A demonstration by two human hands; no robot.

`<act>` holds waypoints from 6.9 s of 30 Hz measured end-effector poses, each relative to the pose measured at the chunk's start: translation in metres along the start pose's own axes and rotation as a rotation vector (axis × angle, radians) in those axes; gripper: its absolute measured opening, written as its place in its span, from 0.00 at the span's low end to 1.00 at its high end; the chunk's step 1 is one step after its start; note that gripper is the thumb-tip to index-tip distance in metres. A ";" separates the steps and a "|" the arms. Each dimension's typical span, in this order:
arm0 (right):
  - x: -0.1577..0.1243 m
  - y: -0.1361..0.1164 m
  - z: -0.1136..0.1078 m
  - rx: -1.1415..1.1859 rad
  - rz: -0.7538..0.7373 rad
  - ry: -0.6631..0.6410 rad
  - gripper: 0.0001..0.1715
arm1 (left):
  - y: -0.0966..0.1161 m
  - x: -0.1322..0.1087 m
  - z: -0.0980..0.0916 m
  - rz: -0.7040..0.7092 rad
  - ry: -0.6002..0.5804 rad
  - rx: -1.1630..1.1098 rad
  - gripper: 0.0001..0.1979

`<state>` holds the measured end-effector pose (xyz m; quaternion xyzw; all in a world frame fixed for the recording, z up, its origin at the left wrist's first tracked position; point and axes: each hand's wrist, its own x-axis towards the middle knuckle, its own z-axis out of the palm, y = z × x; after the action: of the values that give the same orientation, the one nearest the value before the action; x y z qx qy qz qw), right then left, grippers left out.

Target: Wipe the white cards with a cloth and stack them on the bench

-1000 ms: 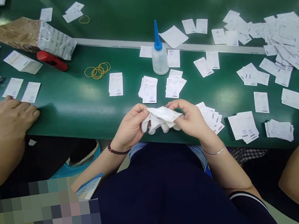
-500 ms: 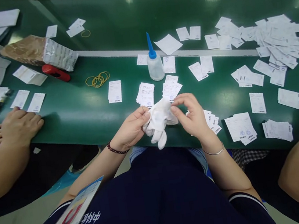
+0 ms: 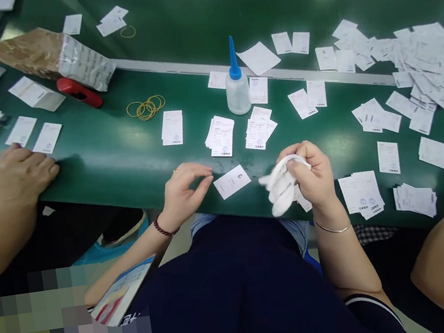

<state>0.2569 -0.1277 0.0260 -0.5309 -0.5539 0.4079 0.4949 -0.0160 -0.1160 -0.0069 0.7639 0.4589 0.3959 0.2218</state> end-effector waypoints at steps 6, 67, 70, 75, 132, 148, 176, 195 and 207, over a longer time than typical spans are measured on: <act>-0.003 0.005 0.047 -0.824 -0.031 -0.245 0.12 | -0.012 -0.053 0.003 0.266 -0.200 0.243 0.09; -0.005 0.073 0.062 -0.606 -0.381 0.130 0.16 | -0.010 -0.072 0.003 0.123 -0.172 -0.026 0.02; -0.005 0.071 0.061 -0.508 -0.366 0.162 0.14 | 0.010 -0.062 0.009 -0.352 0.114 -0.299 0.05; -0.007 0.066 0.057 -0.454 -0.320 0.196 0.12 | 0.027 -0.047 0.019 -0.911 0.147 -0.798 0.20; -0.019 0.048 0.044 -0.844 -0.658 -0.448 0.20 | -0.007 -0.064 0.000 0.254 -0.409 0.431 0.15; -0.031 0.056 0.044 -0.666 -0.484 -0.187 0.17 | -0.006 -0.049 -0.003 0.184 -0.425 0.289 0.12; -0.038 0.068 0.044 -0.398 -0.417 0.086 0.12 | -0.001 0.021 0.004 -0.121 -0.521 -0.052 0.29; -0.038 0.070 0.045 -0.402 -0.489 0.105 0.13 | 0.004 0.122 -0.050 0.050 -0.066 0.177 0.20; -0.036 0.075 0.048 -0.414 -0.550 0.072 0.12 | -0.018 0.158 -0.073 -0.145 -0.010 0.067 0.23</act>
<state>0.2221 -0.1526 -0.0601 -0.4651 -0.7293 0.1194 0.4873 -0.0422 0.0292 0.0864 0.7375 0.5249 0.3593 0.2268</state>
